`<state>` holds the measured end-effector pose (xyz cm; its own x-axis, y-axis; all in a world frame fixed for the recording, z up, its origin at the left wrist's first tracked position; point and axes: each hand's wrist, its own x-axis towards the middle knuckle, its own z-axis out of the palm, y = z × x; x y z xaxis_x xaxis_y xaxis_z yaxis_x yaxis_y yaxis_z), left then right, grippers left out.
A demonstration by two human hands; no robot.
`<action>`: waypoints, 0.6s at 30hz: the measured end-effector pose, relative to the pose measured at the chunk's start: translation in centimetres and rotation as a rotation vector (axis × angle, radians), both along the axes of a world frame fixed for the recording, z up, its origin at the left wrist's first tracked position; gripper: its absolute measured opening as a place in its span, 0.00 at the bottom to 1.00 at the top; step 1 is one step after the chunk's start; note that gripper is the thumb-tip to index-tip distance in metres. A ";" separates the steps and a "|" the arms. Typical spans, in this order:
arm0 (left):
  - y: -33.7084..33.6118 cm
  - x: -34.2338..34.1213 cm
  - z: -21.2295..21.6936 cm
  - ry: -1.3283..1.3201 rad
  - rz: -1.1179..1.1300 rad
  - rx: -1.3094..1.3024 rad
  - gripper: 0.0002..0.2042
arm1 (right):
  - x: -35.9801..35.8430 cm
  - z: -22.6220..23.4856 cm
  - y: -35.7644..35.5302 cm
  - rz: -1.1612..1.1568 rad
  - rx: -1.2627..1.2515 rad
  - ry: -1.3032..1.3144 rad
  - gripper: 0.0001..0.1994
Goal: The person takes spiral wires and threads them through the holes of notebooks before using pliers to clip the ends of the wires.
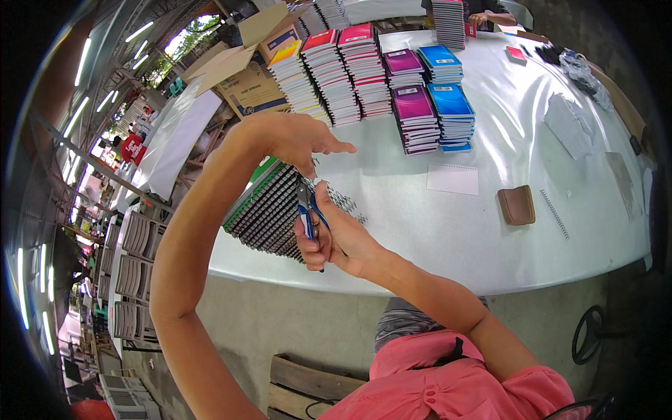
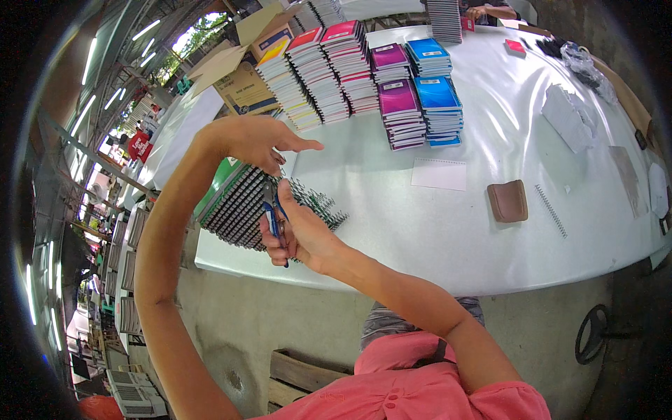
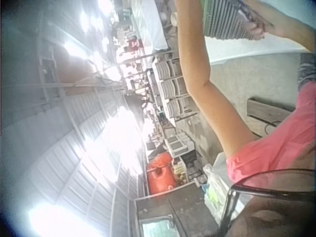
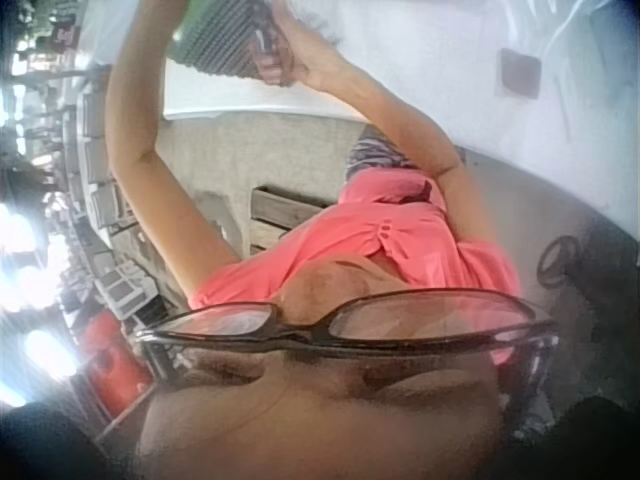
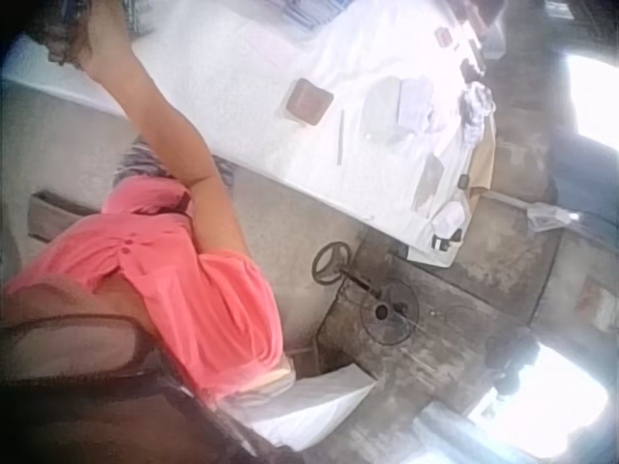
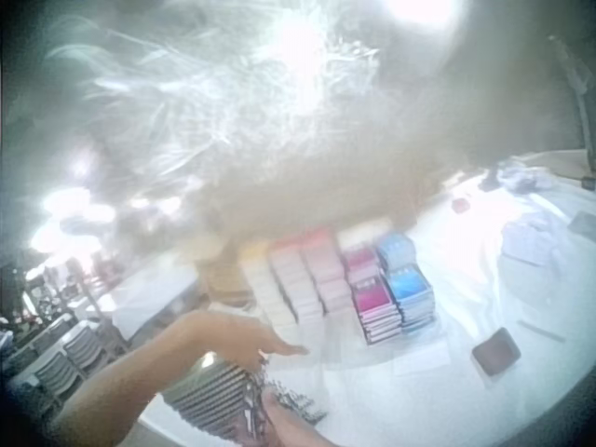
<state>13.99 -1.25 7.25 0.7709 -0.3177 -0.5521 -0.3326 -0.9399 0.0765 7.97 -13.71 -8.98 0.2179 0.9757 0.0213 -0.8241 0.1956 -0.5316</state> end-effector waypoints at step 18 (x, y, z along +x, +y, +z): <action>-0.7 0.2 -0.5 0.019 -0.015 0.095 0.41 | 0.3 -0.9 -0.1 -0.015 -0.001 0.023 0.39</action>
<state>14.18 -1.97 6.75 0.7556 -0.2746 -0.5947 -0.3458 -0.9383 -0.0062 8.29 -13.84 -9.84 0.2329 0.9724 0.0148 -0.8332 0.2074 -0.5127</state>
